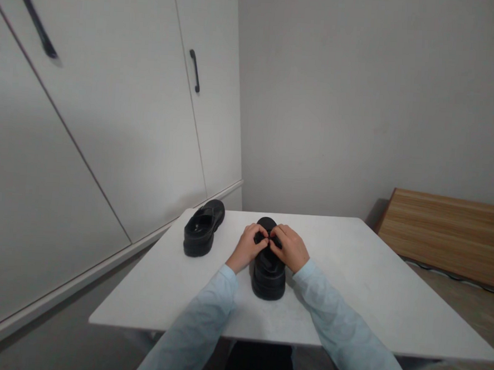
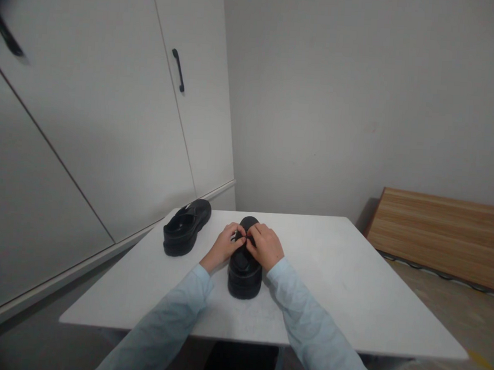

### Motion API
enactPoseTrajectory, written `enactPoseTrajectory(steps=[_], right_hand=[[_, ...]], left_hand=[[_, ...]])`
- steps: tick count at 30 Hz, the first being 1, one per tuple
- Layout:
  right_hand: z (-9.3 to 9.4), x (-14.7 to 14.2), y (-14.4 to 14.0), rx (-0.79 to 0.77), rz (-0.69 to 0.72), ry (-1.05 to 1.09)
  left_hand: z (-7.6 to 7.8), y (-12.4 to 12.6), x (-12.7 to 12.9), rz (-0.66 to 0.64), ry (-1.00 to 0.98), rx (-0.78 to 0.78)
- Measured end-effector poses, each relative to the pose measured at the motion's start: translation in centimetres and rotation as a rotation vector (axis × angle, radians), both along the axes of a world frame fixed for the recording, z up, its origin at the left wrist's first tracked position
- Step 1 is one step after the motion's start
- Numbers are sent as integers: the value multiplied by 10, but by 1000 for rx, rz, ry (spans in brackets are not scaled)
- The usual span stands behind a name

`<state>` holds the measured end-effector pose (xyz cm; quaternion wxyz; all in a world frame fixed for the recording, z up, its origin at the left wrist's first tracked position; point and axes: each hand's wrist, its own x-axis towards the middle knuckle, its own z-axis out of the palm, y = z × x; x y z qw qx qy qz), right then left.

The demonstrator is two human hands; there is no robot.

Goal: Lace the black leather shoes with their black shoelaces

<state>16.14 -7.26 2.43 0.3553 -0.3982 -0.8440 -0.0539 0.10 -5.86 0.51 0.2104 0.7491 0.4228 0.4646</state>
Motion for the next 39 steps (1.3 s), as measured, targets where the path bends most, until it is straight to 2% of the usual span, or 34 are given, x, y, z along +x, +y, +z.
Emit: enactPoseTrajectory(steps=[5,11,20,34,39], right_hand=[[-2,0,0,-17,5,37],[-5,0,2,-95,70,179],[-15,2,13,-284,152,518],[-7,4,9,-251,169,455],[-6,4,8,-271,215,523]], left_hand=[[1,-2,1,12,20,43],[2,-4,1,8,14,87],[3,-5,2,16,9,60],[6,-9,3,-6,10,58],[3,-7,1,-8,20,78]])
